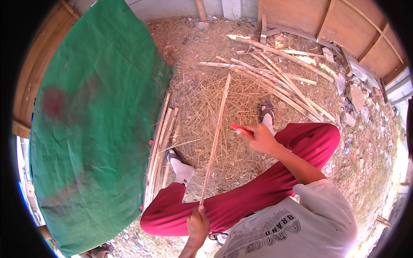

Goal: The person sits on the ground and uses a red utility knife to split a long bamboo pole lengthwise into thin strips. They hold the pole with one hand and carefully guide the knife along its length, separating the material into smaller pieces.

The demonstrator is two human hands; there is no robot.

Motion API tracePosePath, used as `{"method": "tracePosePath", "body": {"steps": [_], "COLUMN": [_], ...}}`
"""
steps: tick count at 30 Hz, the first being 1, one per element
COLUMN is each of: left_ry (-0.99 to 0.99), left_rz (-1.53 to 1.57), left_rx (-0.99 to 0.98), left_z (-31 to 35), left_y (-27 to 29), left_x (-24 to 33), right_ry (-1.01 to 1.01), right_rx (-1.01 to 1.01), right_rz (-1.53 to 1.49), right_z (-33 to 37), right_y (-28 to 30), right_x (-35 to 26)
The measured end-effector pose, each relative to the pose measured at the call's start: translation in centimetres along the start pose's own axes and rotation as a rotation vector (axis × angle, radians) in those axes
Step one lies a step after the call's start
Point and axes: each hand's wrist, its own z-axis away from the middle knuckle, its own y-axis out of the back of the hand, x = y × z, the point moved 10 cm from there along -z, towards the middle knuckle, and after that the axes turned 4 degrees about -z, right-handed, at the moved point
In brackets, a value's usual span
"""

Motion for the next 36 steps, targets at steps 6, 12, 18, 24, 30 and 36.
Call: {"method": "tracePosePath", "body": {"steps": [6,12,18,24,30,36], "left_ry": [0.008,-0.037,0.114,0.126,0.117,0.069], "left_rz": [-0.108,-0.036,-0.063,-0.010,0.040,0.039], "left_rx": [0.042,0.078,-0.130,-0.106,-0.032,-0.010], "left_z": [-0.5,0.0,4.0,3.7,0.3,-0.9], "left_y": [-0.4,0.0,-2.1,-2.2,-0.5,-0.3], "left_x": [0.7,0.7,-2.4,-3.0,-1.2,0.4], "right_ry": [0.186,0.160,-0.367,-0.100,0.207,0.307], "right_rx": [-0.085,-0.113,-0.009,0.087,-0.079,-0.089], "right_rz": [0.109,0.290,0.459,0.421,0.205,0.286], "right_z": [2.1,1.7,-4.8,-3.4,0.6,2.2], "right_y": [-3.8,-4.3,0.9,2.2,-3.0,-5.1], "right_x": [-2.8,-3.9,7.0,2.6,-3.3,-5.5]}}
